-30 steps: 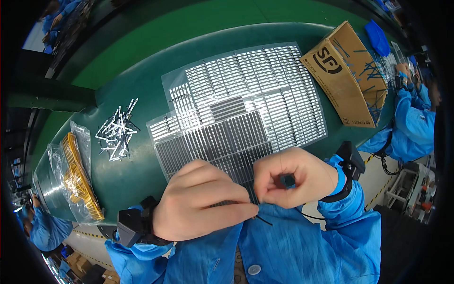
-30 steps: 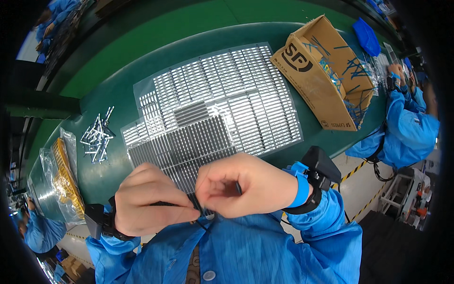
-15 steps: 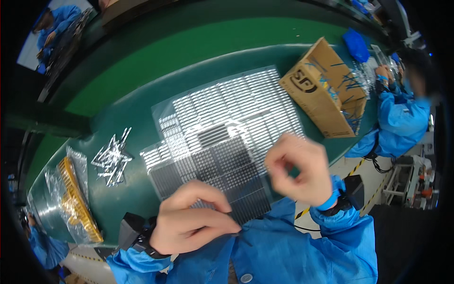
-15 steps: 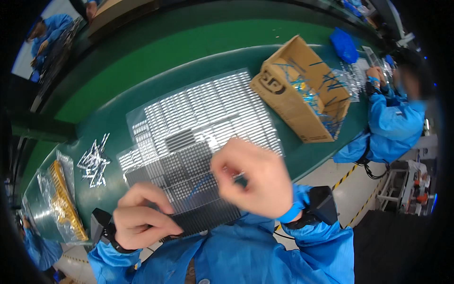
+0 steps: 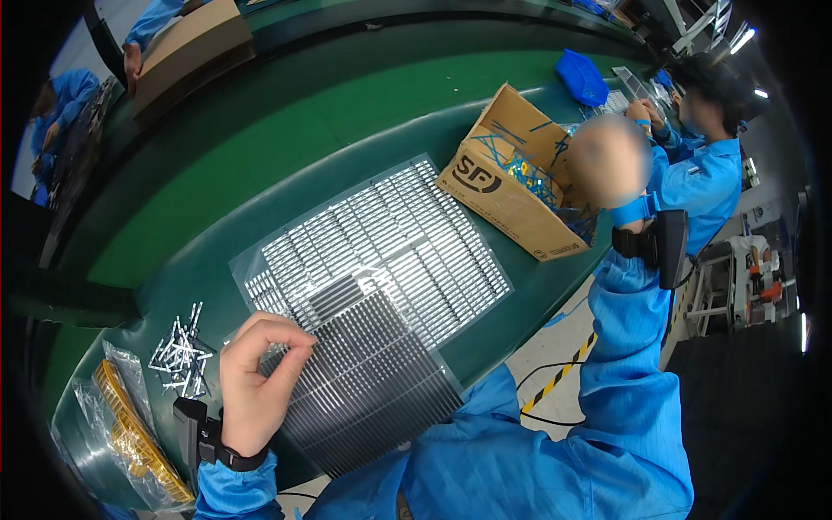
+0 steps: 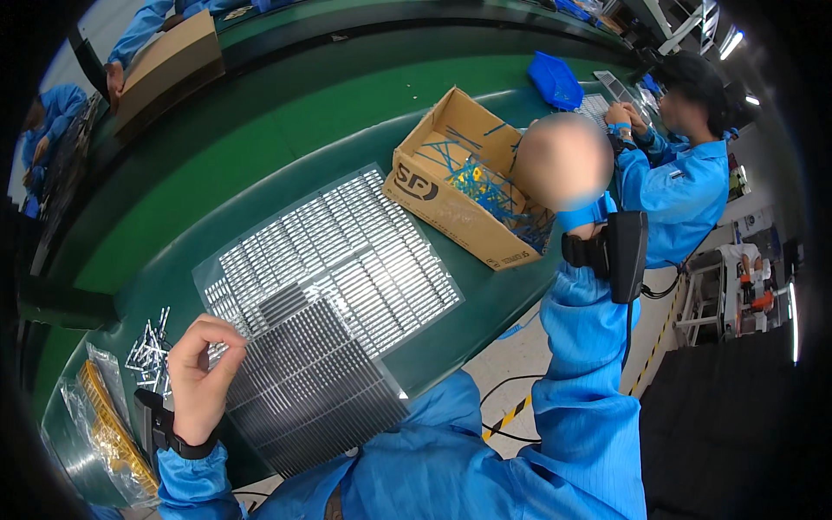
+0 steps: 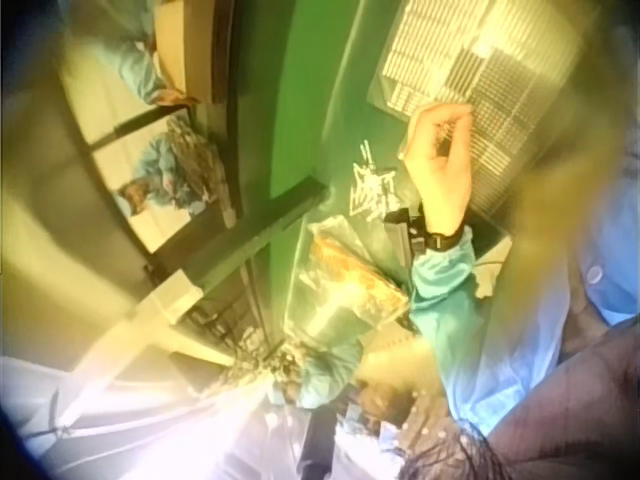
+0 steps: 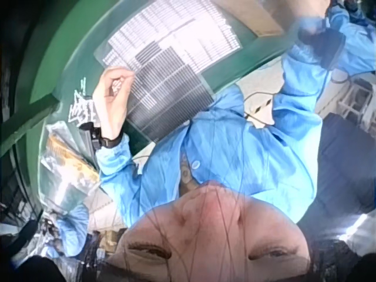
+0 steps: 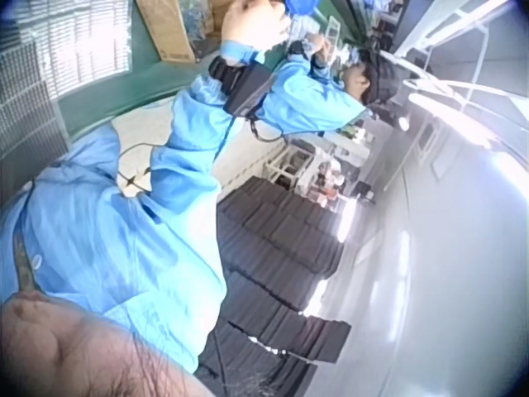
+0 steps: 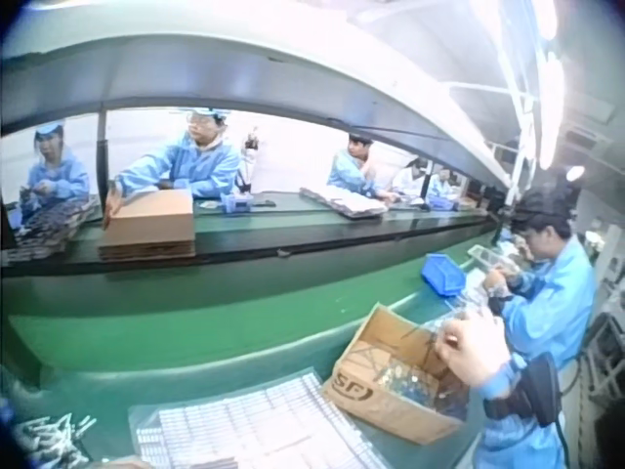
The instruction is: Manually assembling or checking small electronic components on a grid-like tray.
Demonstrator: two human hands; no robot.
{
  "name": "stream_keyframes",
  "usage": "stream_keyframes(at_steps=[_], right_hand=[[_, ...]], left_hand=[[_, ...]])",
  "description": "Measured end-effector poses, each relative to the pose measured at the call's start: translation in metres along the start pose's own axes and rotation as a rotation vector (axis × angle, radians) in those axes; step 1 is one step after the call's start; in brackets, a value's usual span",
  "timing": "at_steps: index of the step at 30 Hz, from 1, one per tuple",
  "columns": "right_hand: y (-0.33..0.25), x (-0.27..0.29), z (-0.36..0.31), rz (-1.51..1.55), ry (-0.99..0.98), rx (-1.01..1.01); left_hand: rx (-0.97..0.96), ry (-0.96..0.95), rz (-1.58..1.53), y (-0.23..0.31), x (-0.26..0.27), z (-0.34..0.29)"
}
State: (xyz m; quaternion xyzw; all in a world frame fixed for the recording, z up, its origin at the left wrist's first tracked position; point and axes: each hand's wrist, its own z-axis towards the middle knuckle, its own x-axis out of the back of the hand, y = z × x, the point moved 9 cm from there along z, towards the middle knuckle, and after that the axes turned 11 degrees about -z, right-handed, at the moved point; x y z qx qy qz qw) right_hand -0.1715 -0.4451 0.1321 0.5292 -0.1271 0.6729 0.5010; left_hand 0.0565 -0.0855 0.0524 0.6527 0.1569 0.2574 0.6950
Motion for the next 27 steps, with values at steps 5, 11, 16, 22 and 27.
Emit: stream_keyframes(at_steps=[5,11,16,22,27], right_hand=[[0.025,0.008,0.004,0.294,0.126,0.034],[-0.087,0.076,-0.049,1.051,0.029,0.089],[-0.210,0.067,-0.093,1.228,-0.264,0.518],[-0.252,0.052,-0.110,1.332,-0.441,0.630],[-0.265,0.043,-0.115,1.336,-0.470,0.685]], left_hand=[[0.089,-0.043,0.070,-0.012,0.003,0.002],[0.269,-0.109,-0.102,-0.026,0.006,0.001],[0.352,-0.169,-0.196,-0.036,-0.003,0.007],[0.422,-0.230,-0.173,-0.044,-0.006,0.006],[0.454,-0.208,-0.198,-0.055,-0.002,0.008]])
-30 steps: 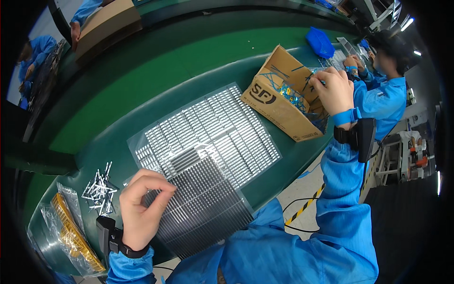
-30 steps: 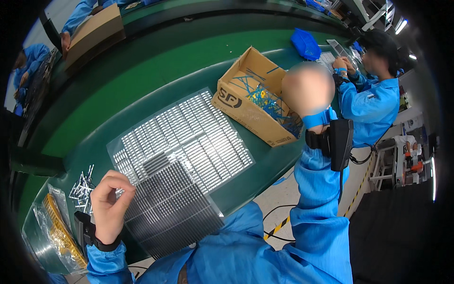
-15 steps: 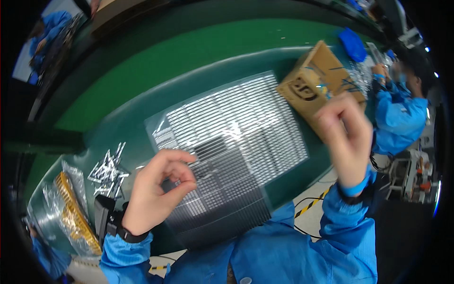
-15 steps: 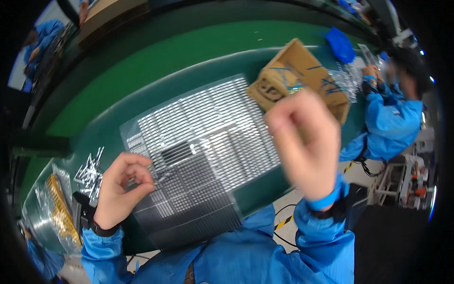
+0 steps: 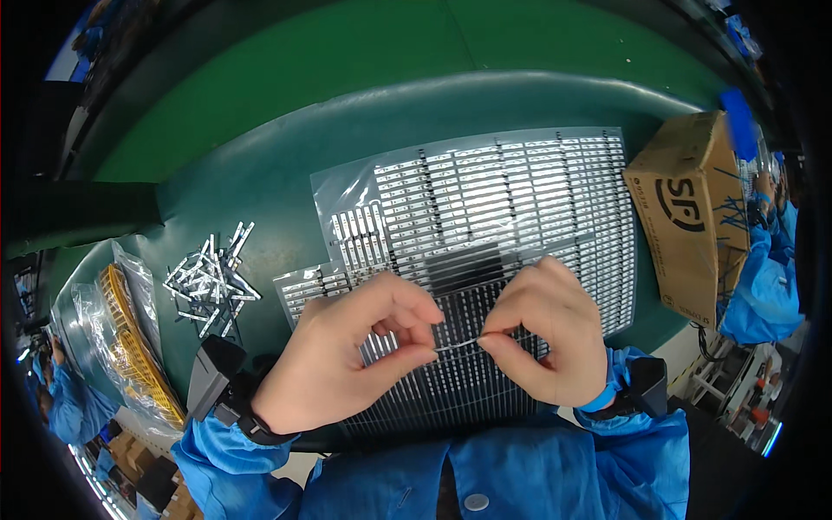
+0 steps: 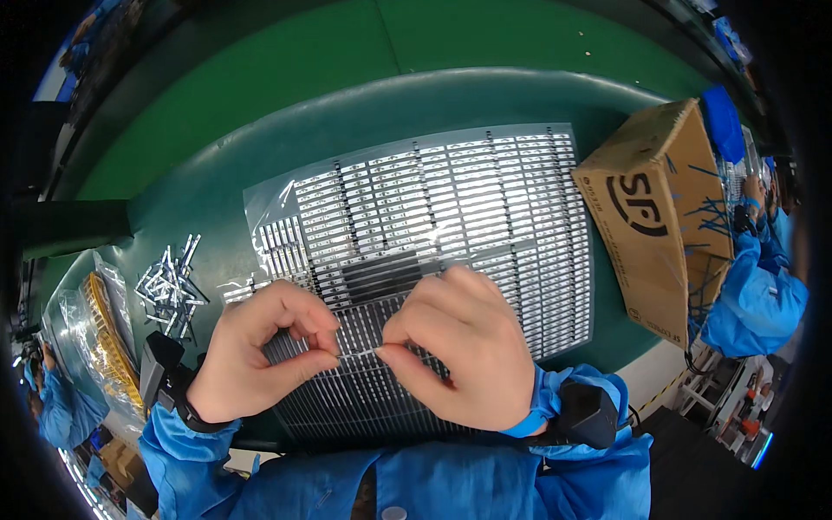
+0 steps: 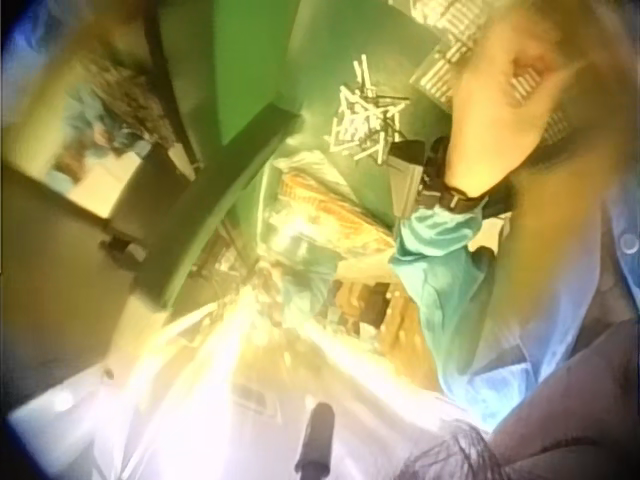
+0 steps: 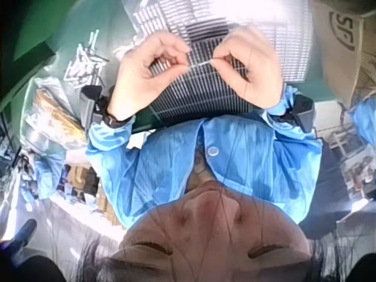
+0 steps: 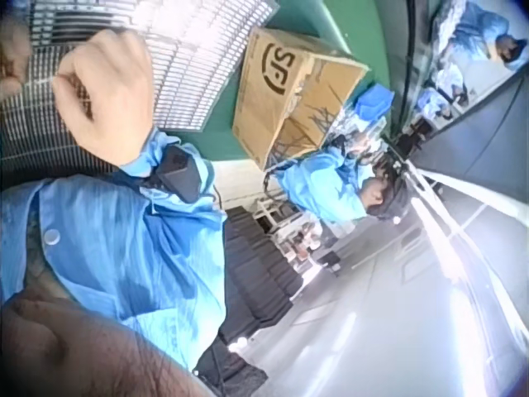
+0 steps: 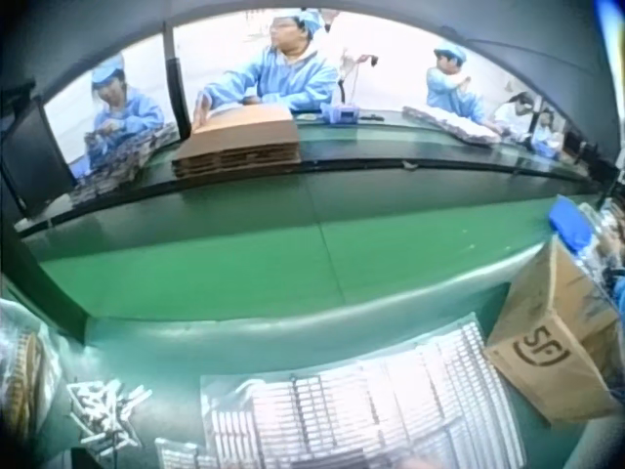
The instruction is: Manually assembling or checking small electronic components on a grid-like tray.
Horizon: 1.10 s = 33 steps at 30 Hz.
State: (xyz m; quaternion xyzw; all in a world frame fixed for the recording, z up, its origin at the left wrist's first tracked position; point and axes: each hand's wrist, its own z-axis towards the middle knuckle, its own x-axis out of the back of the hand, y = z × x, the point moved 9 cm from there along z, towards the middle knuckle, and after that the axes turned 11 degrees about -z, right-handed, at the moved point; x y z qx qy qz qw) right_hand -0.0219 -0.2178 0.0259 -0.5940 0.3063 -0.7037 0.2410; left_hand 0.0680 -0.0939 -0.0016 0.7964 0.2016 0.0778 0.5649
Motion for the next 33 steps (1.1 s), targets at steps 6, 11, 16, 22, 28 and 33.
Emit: stream_keyframes(at_steps=[6,11,16,22,28,33], right_hand=[[-0.006,0.014,0.012,-0.065,0.099,0.080],[0.040,0.018,0.013,-0.025,0.200,-0.221],[0.052,0.010,0.013,-0.061,0.188,-0.295],[0.057,0.007,0.013,-0.092,0.180,-0.343],[0.053,0.006,0.016,-0.121,0.162,-0.327],[0.056,0.005,0.016,-0.124,0.160,-0.321]], left_hand=[[-0.234,0.044,0.033,0.000,0.017,0.001],[-0.551,0.116,0.732,0.021,0.019,0.001],[-0.737,0.157,1.179,0.017,0.004,0.002],[-0.784,0.117,1.208,0.013,0.004,0.011],[-0.779,0.092,1.219,0.020,0.005,0.012],[-0.795,0.107,1.174,0.017,0.006,0.016]])
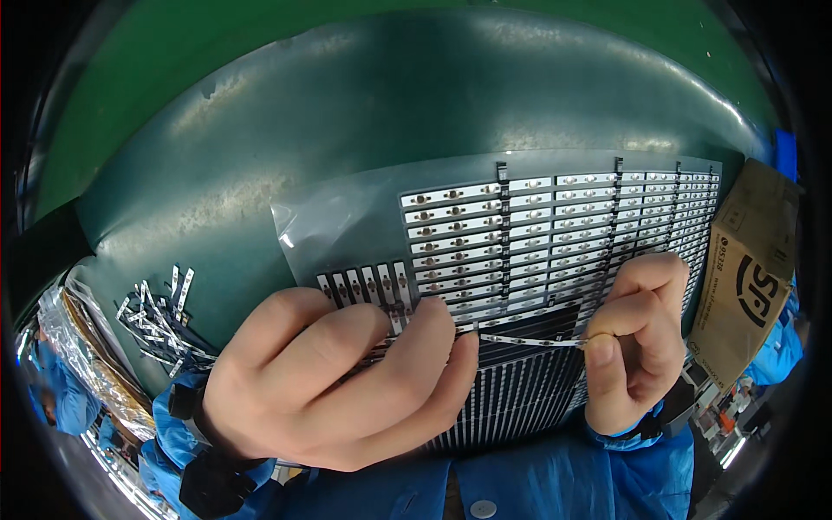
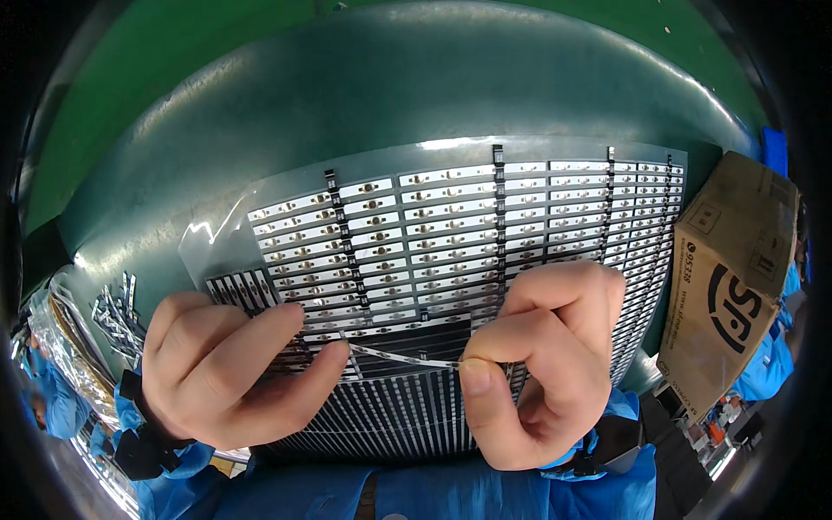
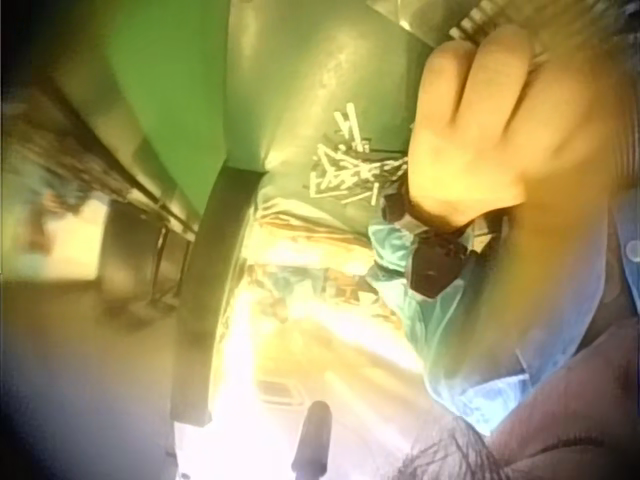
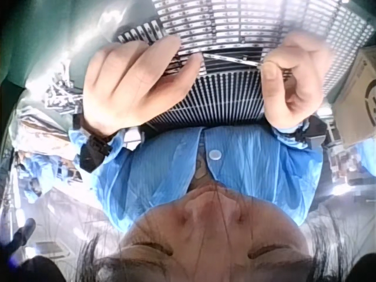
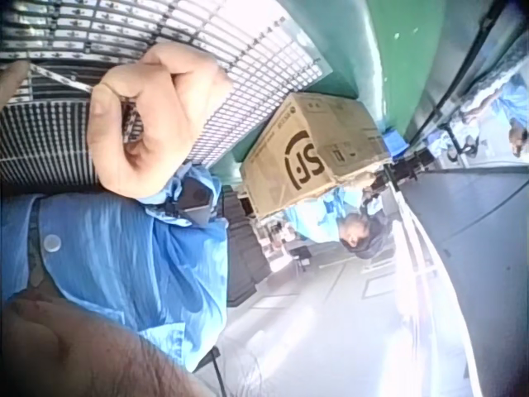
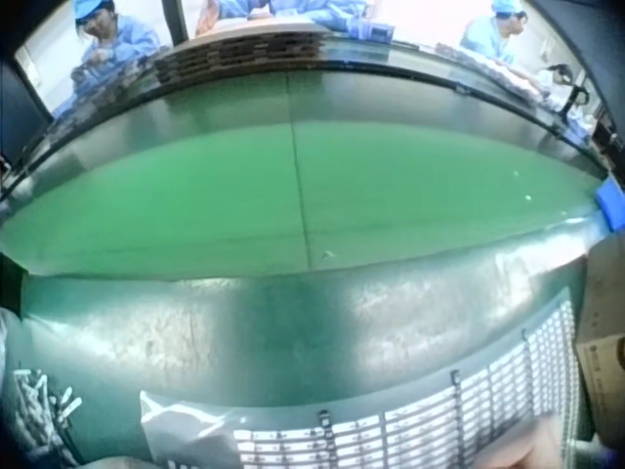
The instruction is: Manually assembling or checking small electronic components on a grid-like tray.
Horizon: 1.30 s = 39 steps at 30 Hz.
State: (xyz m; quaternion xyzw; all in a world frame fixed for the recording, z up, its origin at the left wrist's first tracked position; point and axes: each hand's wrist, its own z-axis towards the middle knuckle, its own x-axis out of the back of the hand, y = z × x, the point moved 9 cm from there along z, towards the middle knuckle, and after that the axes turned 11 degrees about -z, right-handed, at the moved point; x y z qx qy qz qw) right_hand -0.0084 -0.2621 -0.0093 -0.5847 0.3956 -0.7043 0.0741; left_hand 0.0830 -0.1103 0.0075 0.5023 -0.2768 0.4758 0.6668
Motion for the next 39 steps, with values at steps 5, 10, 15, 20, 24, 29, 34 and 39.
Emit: stream_keyframes(at_steps=[5,10,15,20,24,29,34,39], right_hand=[[-0.001,0.000,0.001,-0.005,0.014,0.023],[-0.004,-0.002,0.001,0.000,0.009,0.037],[-0.002,-0.001,0.001,0.004,0.034,0.039],[-0.002,-0.001,0.002,0.002,0.055,0.051],[-0.004,0.000,0.004,-0.001,0.062,0.083],[0.000,0.001,0.004,-0.044,0.052,0.078],[-0.004,0.001,0.003,-0.068,0.051,0.074],[-0.004,0.001,0.002,-0.094,0.005,0.101]], left_hand=[[0.002,0.009,-0.015,0.000,0.001,0.000],[0.019,0.004,-0.014,0.001,0.004,-0.002],[-0.008,-0.002,-0.055,-0.001,0.000,-0.002],[0.002,-0.009,-0.072,-0.001,-0.001,0.001],[0.016,-0.045,-0.058,0.000,0.001,0.002],[0.000,-0.073,-0.064,-0.001,-0.005,0.004],[0.006,-0.100,-0.052,0.001,0.000,0.003],[0.006,-0.099,-0.065,0.001,-0.002,0.004]])
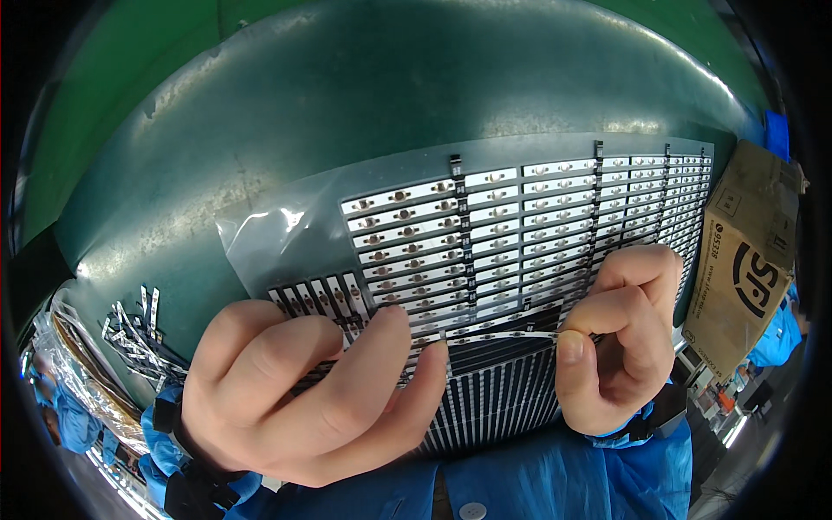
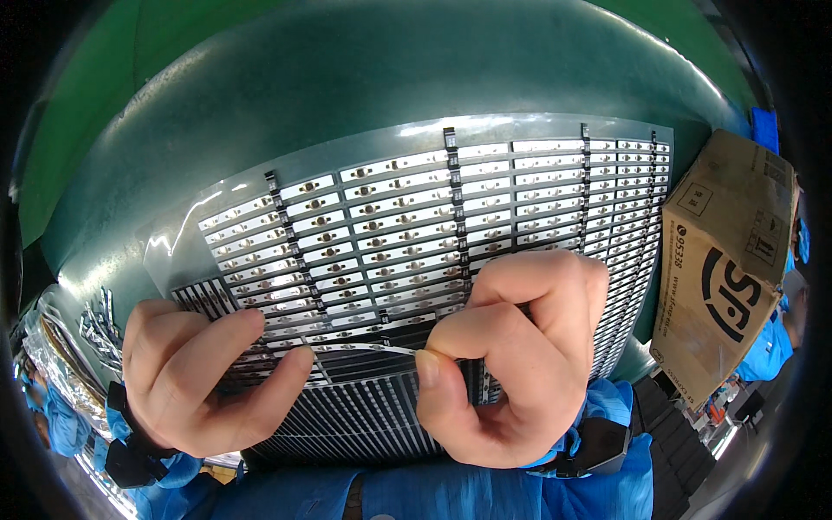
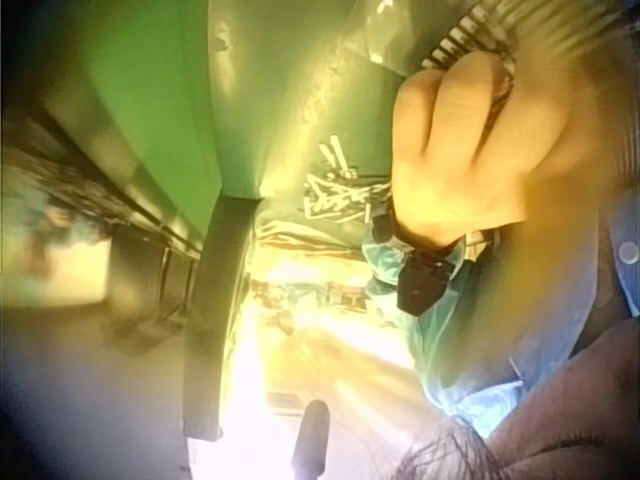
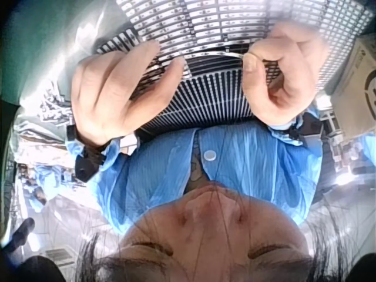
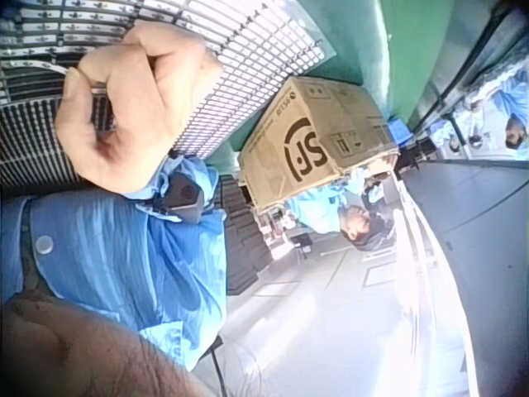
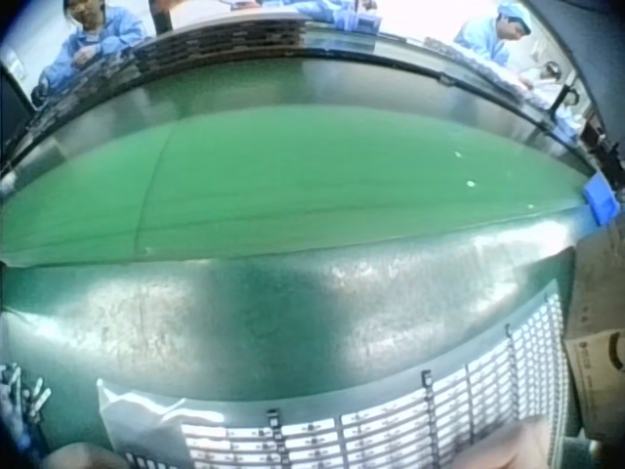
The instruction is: Manually assembling or checking small electronic components on a grid-like tray.
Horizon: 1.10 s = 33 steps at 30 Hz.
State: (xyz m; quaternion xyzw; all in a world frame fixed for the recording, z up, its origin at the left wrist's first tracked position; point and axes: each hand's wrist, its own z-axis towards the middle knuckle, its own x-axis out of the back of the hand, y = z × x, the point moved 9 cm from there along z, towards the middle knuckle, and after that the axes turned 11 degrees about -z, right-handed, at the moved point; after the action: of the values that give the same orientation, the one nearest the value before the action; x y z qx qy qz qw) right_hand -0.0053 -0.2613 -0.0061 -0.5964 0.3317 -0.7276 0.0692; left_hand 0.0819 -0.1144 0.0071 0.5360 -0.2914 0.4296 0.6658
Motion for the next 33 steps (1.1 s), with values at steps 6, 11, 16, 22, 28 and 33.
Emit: stream_keyframes(at_steps=[6,11,16,22,28,33], right_hand=[[-0.002,-0.005,0.000,-0.009,-0.049,0.022],[-0.006,-0.003,0.001,-0.007,-0.030,0.042],[-0.001,-0.004,0.001,-0.051,-0.032,0.013],[-0.008,-0.005,0.002,-0.056,-0.042,0.049],[-0.008,-0.006,0.001,-0.097,-0.034,0.055],[-0.011,-0.008,0.001,-0.130,0.003,0.057]], left_hand=[[0.001,-0.009,-0.013,-0.002,-0.001,0.000],[0.001,-0.005,0.001,0.001,0.004,0.000],[0.002,0.014,-0.043,-0.005,-0.003,0.001],[0.057,0.028,-0.059,-0.003,0.005,-0.002],[0.064,-0.019,-0.046,-0.002,0.002,-0.001],[0.052,-0.066,0.025,0.002,-0.005,-0.001]])
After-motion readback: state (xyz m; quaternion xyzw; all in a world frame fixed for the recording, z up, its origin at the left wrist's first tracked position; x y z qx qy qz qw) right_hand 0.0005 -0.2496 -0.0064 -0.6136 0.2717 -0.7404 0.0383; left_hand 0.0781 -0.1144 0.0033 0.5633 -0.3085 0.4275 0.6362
